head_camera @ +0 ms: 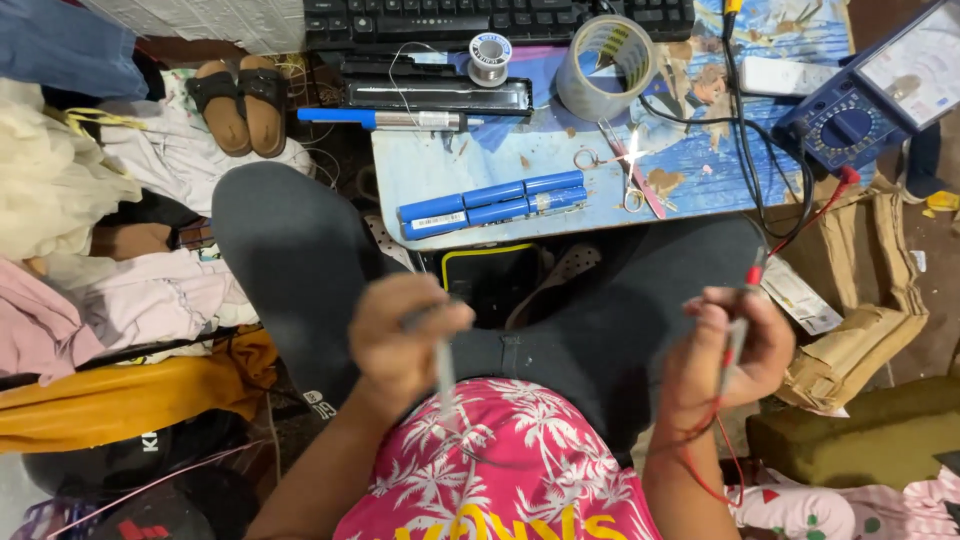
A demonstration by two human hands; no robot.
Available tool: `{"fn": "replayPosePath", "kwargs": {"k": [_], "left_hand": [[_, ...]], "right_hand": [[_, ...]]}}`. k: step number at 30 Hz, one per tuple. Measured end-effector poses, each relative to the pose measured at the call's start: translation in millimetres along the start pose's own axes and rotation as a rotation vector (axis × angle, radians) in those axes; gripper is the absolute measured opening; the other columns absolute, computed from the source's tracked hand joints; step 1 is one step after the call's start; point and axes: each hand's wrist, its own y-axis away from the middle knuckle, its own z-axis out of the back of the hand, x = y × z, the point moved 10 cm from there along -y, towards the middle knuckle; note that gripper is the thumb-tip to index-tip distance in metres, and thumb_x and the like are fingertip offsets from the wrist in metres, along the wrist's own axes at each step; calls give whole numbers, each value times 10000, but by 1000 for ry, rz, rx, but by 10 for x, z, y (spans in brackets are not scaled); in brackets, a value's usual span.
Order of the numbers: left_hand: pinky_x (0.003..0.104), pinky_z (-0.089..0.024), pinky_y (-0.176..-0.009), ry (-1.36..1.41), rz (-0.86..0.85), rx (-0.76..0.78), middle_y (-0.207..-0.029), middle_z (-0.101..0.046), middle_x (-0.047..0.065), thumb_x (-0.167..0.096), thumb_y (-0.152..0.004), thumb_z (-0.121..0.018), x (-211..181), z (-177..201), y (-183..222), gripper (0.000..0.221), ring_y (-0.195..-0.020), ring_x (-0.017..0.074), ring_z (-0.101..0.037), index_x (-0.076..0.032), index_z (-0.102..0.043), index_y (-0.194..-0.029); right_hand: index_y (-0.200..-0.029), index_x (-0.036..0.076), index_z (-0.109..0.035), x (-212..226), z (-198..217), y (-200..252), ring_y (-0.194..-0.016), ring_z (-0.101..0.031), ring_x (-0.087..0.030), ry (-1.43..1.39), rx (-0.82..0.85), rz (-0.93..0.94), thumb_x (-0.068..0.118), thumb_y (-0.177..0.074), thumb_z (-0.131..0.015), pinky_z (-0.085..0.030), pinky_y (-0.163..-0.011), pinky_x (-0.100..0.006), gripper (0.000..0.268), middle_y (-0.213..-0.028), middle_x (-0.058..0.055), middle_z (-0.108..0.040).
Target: Assembling a lithium-ion battery pack by testing cell voltages and connecting them with wires.
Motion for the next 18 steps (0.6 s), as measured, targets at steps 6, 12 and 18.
{"fn": "replayPosePath", "kwargs": {"k": [6, 12, 18], "left_hand": [[404, -680, -927, -212, 248, -280, -1164, -726, 198, -72, -1148, -763, 530, 541, -219, 19, -1099, 358, -841, -58, -775, -1154], [330, -590, -916, -93, 243, -74, -1049, -854, -39, -213, -988, -916, 460, 93, -509, 127, -925, 219, -781, -189, -827, -901], [380, -686, -821, 314, 254, -34, -1037, -845, 94, -176, -984, -891, 498, -238, -680, 201, -841, 255, -813, -25, -871, -1116]], "right_hand": [[-1526, 1, -516, 818, -296, -559, -731, -464, -391, 194, -80, 439, 305, -1341, -421, -431, -764, -531, 369, -1043, -384, -555], [-1017, -155, -717, 433, -837, -409, -724, -735, -481, -21, 267, 267, -49, -1078, -772, -588, -892, -538, 134, -849, -367, -697], [-1047, -188, -721, -205, -1242, 176, -746, -816, -390, -201, 497, -66, 56, -989, -828, -684, -829, -507, 273, -825, -309, -757]]}}
